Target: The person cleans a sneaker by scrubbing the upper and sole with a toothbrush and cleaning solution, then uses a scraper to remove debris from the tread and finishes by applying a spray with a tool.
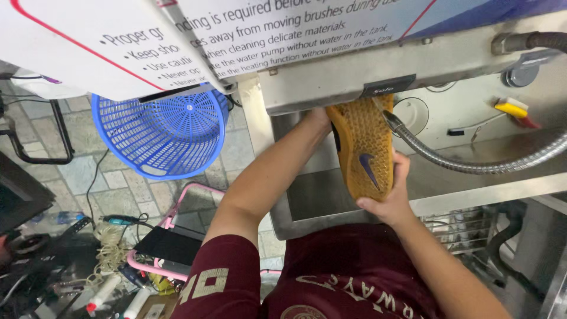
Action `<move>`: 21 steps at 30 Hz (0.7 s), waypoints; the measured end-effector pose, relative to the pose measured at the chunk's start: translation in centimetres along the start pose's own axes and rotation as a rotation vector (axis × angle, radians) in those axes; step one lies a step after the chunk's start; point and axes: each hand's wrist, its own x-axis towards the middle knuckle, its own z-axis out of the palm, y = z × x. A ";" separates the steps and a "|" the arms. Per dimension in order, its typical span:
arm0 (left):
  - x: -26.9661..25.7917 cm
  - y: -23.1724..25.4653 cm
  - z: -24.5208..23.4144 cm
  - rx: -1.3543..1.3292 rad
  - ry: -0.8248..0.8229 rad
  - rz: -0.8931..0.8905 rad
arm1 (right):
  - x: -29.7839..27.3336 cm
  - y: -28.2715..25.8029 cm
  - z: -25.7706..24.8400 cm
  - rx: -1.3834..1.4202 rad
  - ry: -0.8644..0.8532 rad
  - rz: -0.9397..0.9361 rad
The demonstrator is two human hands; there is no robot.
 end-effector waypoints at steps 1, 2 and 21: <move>0.0 -0.9 -0.4 -0.036 -0.046 -0.002 | -0.5 0.3 -0.4 -0.005 -0.002 -0.006; 0.0 -1.7 -0.8 -0.082 -0.123 0.004 | -0.8 0.6 -0.9 -0.010 -0.003 -0.011; 3.0 3.2 0.9 -0.107 0.129 0.097 | 8.0 -5.9 -0.4 0.362 -0.044 0.256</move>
